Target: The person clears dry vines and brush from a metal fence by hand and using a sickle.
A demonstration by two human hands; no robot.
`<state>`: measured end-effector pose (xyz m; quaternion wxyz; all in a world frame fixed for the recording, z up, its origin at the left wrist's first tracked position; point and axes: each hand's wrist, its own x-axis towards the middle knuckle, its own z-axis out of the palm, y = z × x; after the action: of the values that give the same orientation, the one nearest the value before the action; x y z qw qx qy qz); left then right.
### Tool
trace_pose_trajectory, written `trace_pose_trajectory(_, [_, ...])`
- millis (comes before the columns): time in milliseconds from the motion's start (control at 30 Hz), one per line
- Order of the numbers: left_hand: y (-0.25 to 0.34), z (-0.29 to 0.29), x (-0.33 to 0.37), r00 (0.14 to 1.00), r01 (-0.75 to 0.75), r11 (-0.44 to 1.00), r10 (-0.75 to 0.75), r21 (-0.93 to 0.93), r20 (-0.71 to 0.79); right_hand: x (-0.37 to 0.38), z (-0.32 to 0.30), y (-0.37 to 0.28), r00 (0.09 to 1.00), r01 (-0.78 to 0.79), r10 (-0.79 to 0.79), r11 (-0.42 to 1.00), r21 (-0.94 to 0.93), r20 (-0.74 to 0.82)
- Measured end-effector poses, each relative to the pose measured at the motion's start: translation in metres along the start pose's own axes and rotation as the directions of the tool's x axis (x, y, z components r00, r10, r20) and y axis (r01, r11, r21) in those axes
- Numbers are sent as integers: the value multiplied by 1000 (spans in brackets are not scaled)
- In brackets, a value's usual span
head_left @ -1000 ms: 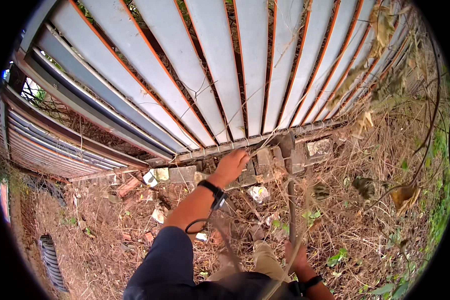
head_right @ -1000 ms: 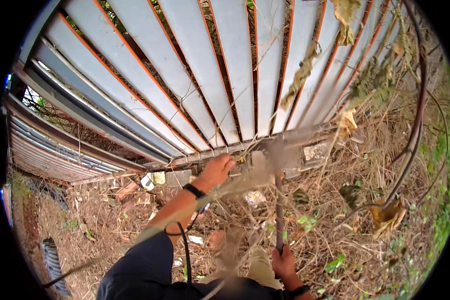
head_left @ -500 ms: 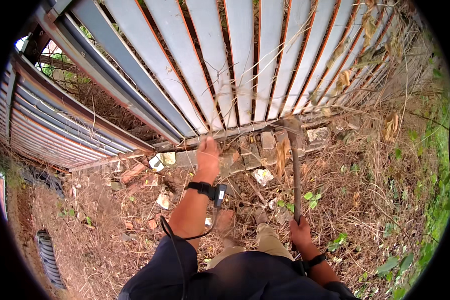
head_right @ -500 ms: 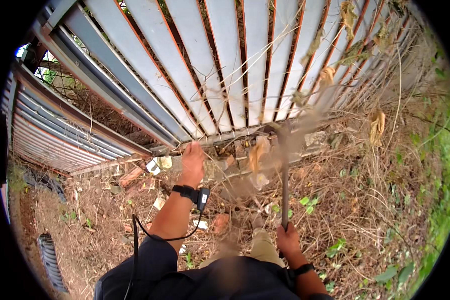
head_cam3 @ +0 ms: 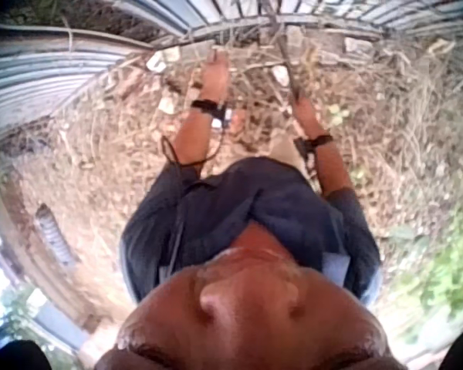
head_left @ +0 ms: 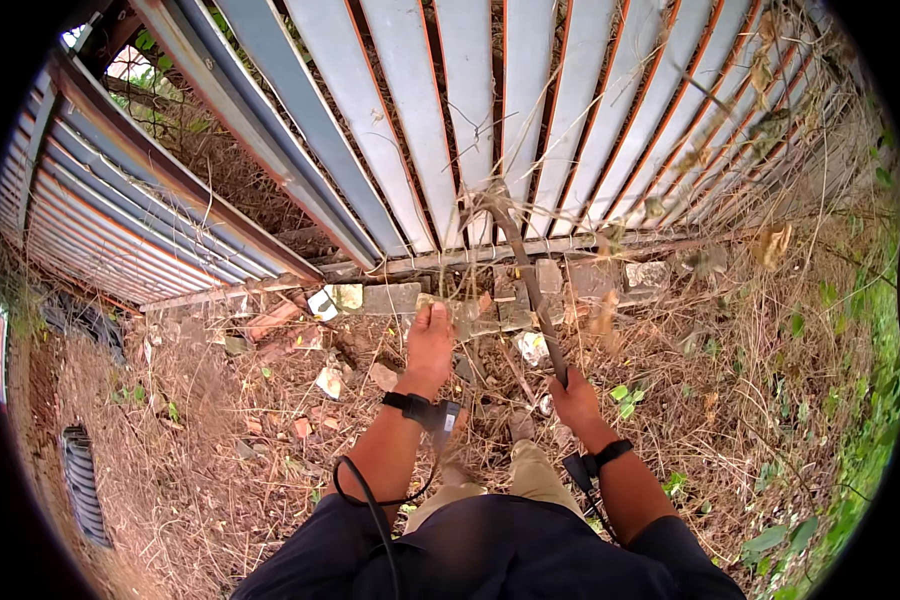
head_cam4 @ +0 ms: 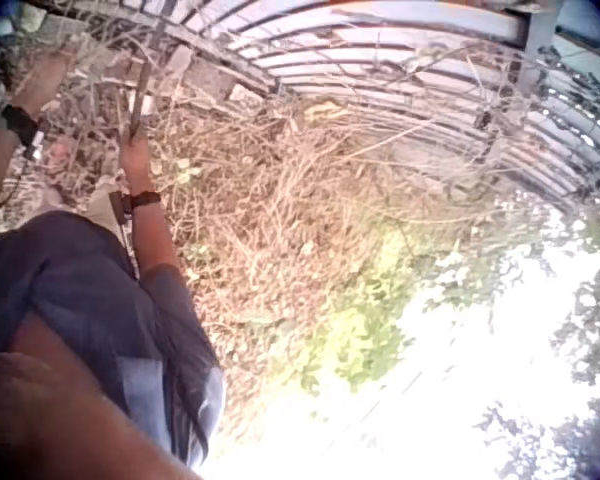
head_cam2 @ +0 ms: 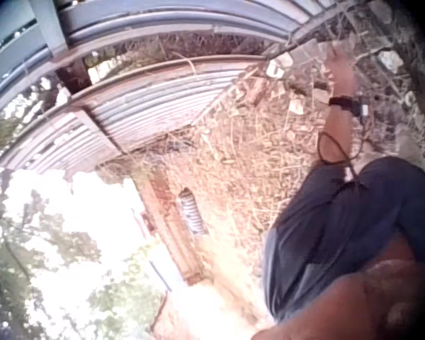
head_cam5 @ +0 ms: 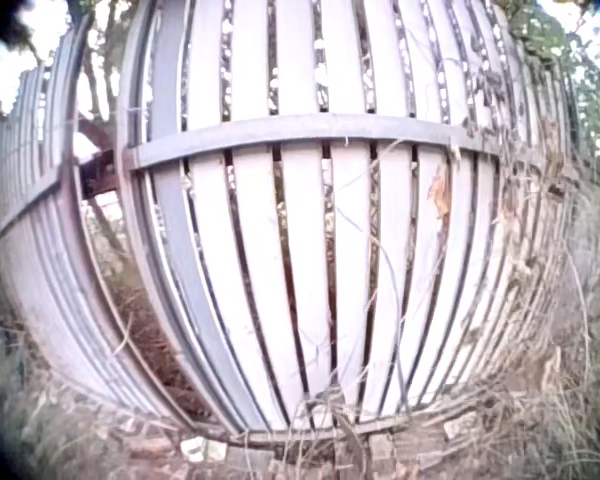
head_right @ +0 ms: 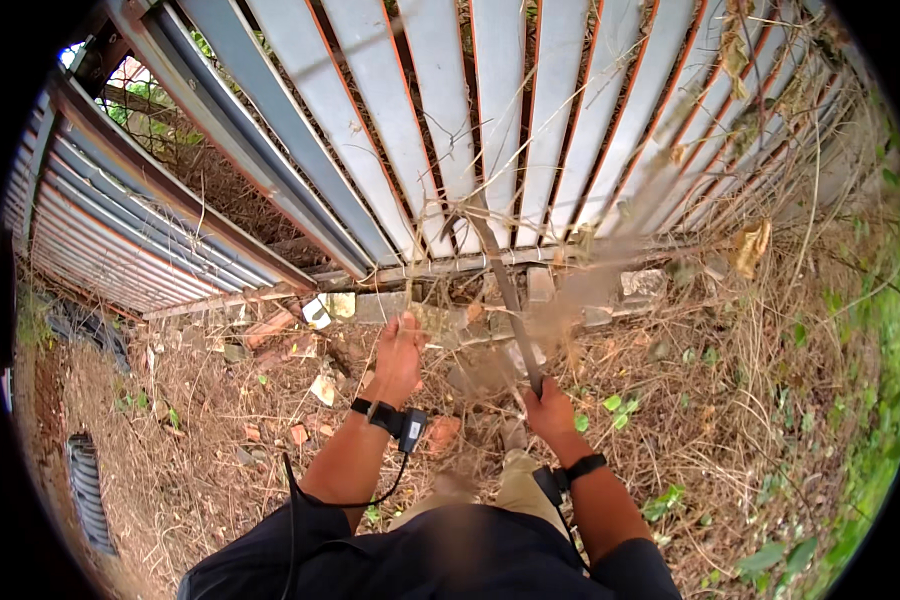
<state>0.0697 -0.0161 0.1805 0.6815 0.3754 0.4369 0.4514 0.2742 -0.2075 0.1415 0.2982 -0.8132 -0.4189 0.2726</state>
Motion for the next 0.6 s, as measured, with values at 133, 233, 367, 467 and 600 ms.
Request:
trace_pose_trajectory(133, [13,-18,7,997,-61,997,63,-36,42,-10,-13,20,999,0,-3,995,-98,-32])
trace_pose_trajectory(233, [15,-34,-2,999,41,997,-43,-66,-27,-70,-35,32,998,-7,1,996,-92,-66])
trace_pose_trajectory(367, [0,-75,-44,968,189,979,-173,73,-181,-179,-71,35,977,-206,209,974,-90,28])
trace_pose_trajectory(467, [-19,-146,-78,956,233,924,-161,303,-244,-222,-81,45,968,-244,251,957,-158,24])
trace_pose_trajectory(600, [-31,-292,-144,862,379,821,-147,426,-484,-212,-53,74,922,-384,387,920,-74,24])
